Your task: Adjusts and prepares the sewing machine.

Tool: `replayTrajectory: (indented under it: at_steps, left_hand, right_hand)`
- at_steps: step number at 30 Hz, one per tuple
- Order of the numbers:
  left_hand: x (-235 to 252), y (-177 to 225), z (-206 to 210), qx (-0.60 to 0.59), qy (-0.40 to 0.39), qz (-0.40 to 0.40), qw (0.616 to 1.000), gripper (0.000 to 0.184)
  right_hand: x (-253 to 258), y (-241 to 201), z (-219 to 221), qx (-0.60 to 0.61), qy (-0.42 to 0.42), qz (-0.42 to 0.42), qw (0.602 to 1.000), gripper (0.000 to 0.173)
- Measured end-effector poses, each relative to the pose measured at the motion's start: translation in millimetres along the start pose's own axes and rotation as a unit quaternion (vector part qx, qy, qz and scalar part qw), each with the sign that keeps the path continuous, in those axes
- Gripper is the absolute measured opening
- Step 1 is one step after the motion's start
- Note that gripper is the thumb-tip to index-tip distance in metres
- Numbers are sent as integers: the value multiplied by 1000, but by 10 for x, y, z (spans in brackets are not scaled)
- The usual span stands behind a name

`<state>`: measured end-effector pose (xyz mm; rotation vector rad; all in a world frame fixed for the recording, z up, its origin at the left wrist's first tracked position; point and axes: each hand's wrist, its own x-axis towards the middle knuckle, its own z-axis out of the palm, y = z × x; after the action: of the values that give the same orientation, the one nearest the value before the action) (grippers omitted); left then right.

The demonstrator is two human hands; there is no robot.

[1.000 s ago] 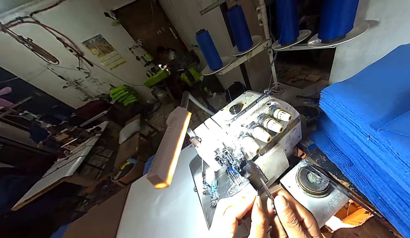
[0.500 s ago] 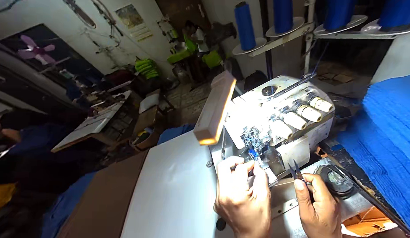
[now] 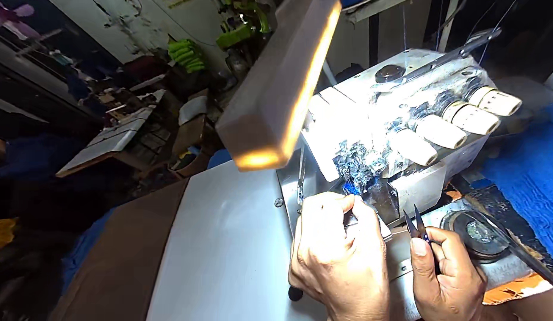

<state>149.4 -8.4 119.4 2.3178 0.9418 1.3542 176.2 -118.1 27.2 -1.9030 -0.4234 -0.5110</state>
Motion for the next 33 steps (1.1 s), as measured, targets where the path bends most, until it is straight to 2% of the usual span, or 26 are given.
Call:
replayTrajectory:
  at_steps: [14, 22, 33]
  left_hand:
    - [57, 64, -14, 22, -32, -33, 999, 4]
    - [67, 93, 9, 35, -21, -46, 998, 6]
    - [54, 71, -2, 46, -23, -31, 998, 5]
  right_hand:
    - [-11, 12, -8, 21, -13, -3, 1000, 41]
    - [-9, 5, -1, 17, -2, 2, 1000, 44]
    - [11, -8, 12, -10, 15, -6, 1000, 45]
